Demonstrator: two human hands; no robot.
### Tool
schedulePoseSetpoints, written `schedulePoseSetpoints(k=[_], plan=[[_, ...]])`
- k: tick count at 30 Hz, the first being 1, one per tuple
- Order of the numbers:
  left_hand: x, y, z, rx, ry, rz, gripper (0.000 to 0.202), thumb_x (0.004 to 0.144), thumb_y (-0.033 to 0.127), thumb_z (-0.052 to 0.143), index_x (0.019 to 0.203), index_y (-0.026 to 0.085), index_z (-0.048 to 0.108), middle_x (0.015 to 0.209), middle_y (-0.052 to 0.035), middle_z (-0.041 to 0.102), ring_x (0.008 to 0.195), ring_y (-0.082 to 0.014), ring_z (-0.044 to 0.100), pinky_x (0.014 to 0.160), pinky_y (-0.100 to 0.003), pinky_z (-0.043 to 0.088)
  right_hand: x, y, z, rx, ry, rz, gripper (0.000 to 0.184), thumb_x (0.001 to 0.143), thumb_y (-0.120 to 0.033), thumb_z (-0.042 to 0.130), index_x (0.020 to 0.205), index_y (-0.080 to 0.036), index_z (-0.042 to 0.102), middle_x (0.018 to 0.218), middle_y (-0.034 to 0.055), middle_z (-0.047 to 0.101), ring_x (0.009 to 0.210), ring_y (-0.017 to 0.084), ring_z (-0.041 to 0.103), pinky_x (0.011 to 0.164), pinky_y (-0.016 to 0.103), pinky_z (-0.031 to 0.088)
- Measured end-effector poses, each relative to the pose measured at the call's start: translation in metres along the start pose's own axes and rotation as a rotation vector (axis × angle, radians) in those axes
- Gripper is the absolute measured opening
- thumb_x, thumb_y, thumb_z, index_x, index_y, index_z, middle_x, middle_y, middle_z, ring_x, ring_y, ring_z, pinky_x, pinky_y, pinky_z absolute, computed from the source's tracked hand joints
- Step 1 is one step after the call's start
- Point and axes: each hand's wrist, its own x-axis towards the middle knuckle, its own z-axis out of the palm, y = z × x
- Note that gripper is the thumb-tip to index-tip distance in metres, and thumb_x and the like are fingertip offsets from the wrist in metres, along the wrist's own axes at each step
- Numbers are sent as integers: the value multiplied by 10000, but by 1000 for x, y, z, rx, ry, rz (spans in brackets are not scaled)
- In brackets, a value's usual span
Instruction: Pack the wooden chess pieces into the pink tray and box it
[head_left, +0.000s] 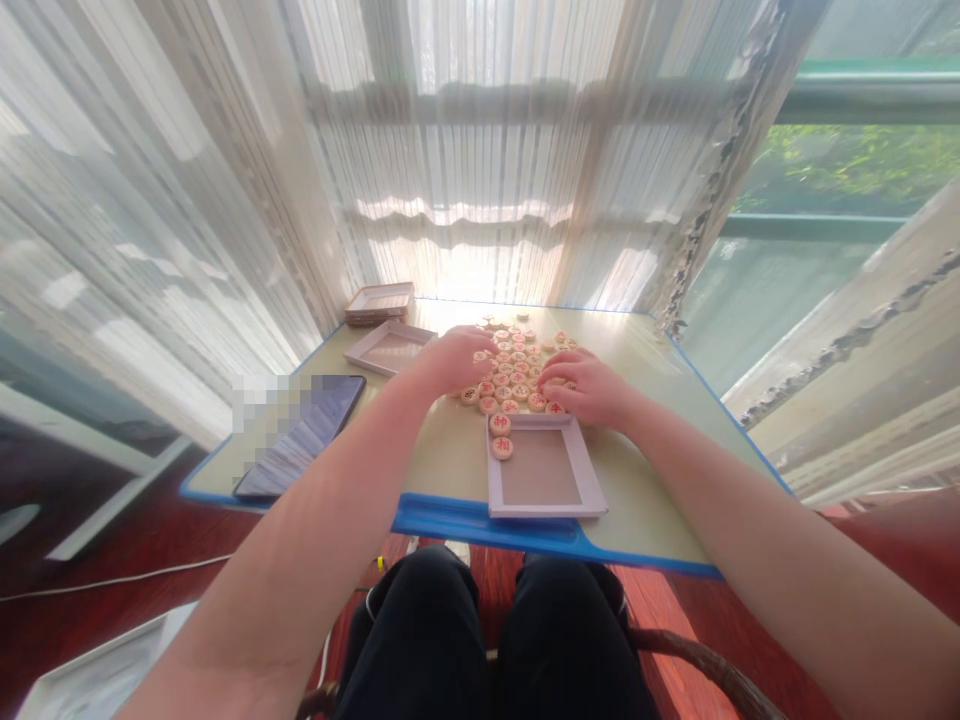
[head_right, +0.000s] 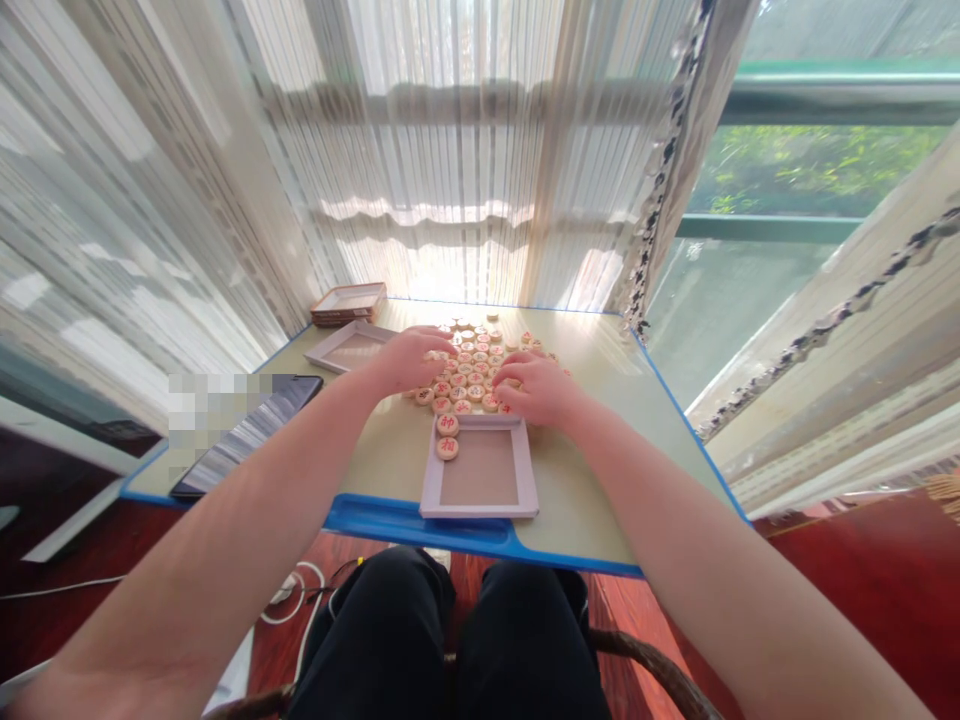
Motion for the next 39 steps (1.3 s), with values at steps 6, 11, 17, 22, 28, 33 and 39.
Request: schedulePoseSetpoints(k=[6, 11, 17, 22, 28, 33, 39], plan=[[-1, 10, -2, -43, -235, -1, 307, 764, 311, 512, 980, 253, 722, 1039, 12, 695, 947, -178, 606, 923, -268, 437, 6, 15, 14, -65, 27, -9, 366, 880, -380, 438, 1139, -242, 656, 1231, 58, 612, 1195, 241, 469, 1052, 465, 298], [0, 11, -1, -39, -226, 14, 281, 752, 272, 511, 909, 238, 741, 998, 11, 706, 916, -172, 610, 882, -254, 449, 9, 7, 10, -67, 15, -53, 381, 922, -352, 360, 1132, -267, 666, 1251, 30, 604, 1205, 215, 456, 1057, 436, 301], [-2, 9, -1, -63, -193, -58, 350, 715, 373, 583, 1006, 231, 716, 1046, -14, 695, 946, -200, 609, 876, -285, 457, 9, 5, 6, -101, -21, -82, 391, 924, -323, 345, 995, -237, 720, 1174, 42, 649, 1119, 217, 516, 1022, 422, 333], [-1, 9, -2, -128, -226, -6, 236, 719, 340, 584, 853, 222, 738, 992, -3, 699, 908, -176, 610, 858, -265, 459, 7, 8, 6, -102, 22, -6, 352, 902, -329, 399, 935, -174, 713, 1060, 85, 681, 1061, 230, 541, 971, 396, 375], [0, 7, 1, -74, -178, 10, 224, 728, 387, 594, 786, 213, 722, 908, -6, 702, 865, -180, 613, 845, -284, 463, 8, 7, 11, -33, 22, -54, 333, 899, -313, 408, 1003, -186, 697, 1088, 69, 675, 1076, 221, 547, 990, 386, 360], [2, -2, 5, -13, 4, -82, 247, 795, 321, 517, 886, 201, 714, 972, -37, 695, 924, -200, 611, 884, -320, 455, 8, 10, 14, -57, 37, 32, 361, 894, -341, 412, 1085, -187, 676, 1178, 81, 640, 1136, 243, 524, 1007, 401, 361], [3, -8, 5, 17, 17, -176, 288, 749, 137, 467, 876, 204, 717, 1039, -36, 676, 987, -201, 603, 923, -320, 450, 9, 17, 20, -77, 42, 95, 390, 892, -354, 409, 1169, -199, 636, 1283, 84, 575, 1220, 259, 466, 1054, 433, 310]])
